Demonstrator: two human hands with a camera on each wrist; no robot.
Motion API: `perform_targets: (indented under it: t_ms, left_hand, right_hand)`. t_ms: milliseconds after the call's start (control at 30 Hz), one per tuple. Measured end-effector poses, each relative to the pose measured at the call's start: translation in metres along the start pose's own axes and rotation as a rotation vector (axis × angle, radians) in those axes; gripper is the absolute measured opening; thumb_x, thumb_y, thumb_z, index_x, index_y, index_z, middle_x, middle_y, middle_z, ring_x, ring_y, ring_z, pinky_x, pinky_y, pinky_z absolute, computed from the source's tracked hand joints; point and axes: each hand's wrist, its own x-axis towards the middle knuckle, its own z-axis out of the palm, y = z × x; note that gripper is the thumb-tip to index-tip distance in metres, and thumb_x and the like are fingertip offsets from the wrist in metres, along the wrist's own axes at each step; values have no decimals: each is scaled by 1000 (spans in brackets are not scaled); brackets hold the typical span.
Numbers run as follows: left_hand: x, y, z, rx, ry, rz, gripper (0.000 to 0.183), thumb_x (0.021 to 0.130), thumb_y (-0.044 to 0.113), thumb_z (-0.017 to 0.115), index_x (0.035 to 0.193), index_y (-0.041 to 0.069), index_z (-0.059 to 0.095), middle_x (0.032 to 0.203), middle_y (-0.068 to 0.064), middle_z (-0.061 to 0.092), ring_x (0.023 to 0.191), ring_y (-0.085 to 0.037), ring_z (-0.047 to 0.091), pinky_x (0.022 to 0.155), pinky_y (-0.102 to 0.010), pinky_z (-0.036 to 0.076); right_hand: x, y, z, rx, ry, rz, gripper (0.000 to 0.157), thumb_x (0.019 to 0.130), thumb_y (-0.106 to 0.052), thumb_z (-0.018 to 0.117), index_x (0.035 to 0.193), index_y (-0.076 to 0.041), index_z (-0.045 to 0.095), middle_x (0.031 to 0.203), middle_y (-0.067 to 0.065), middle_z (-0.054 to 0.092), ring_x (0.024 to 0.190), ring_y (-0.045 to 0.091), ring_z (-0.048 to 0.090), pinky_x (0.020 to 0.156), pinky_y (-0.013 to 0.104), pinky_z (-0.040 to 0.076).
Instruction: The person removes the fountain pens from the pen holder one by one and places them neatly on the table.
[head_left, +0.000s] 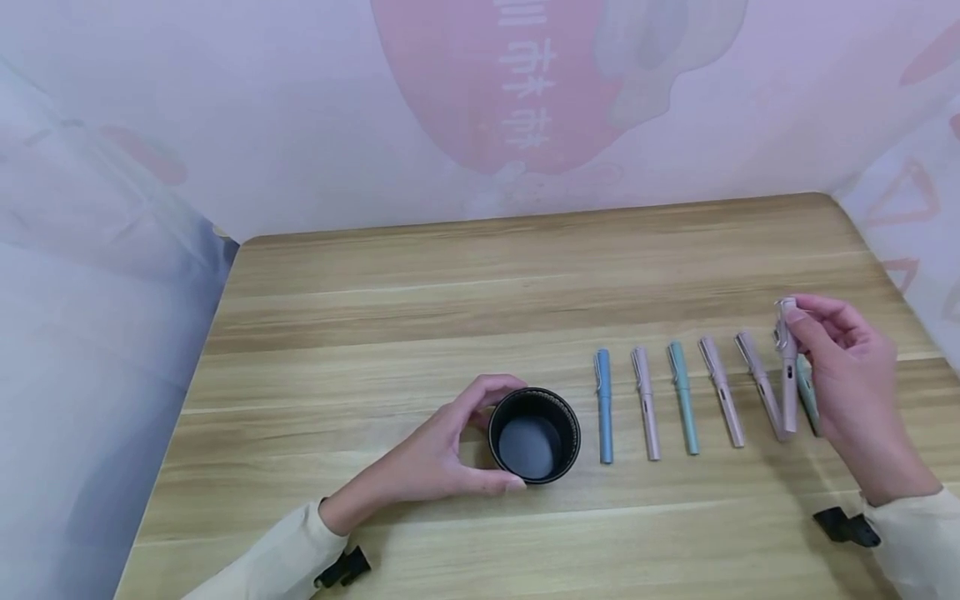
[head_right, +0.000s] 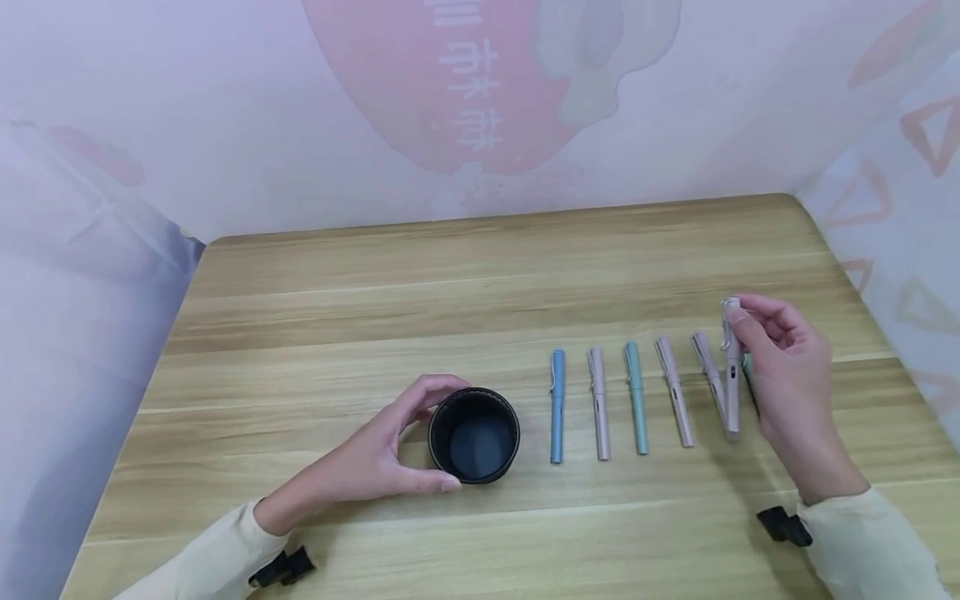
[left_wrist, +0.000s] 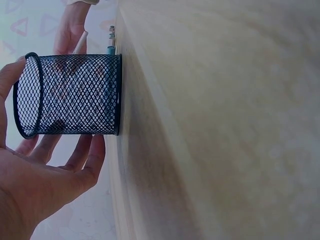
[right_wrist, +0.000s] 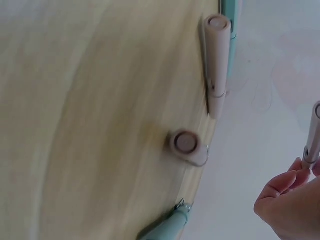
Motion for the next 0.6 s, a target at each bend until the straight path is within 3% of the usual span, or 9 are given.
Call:
perform_targets:
  t_ms: [600]
  left_hand:
    - [0,-2,0,23,3,5,95,84,27,99,161,22,44,155,7,58,136,-27,59,107,-39,52]
  right_hand:
    - [7,-1,-23,-133,159,-11,14,98,2,79,111,-2,83,94,-1,79,78,5,70,67,11,55]
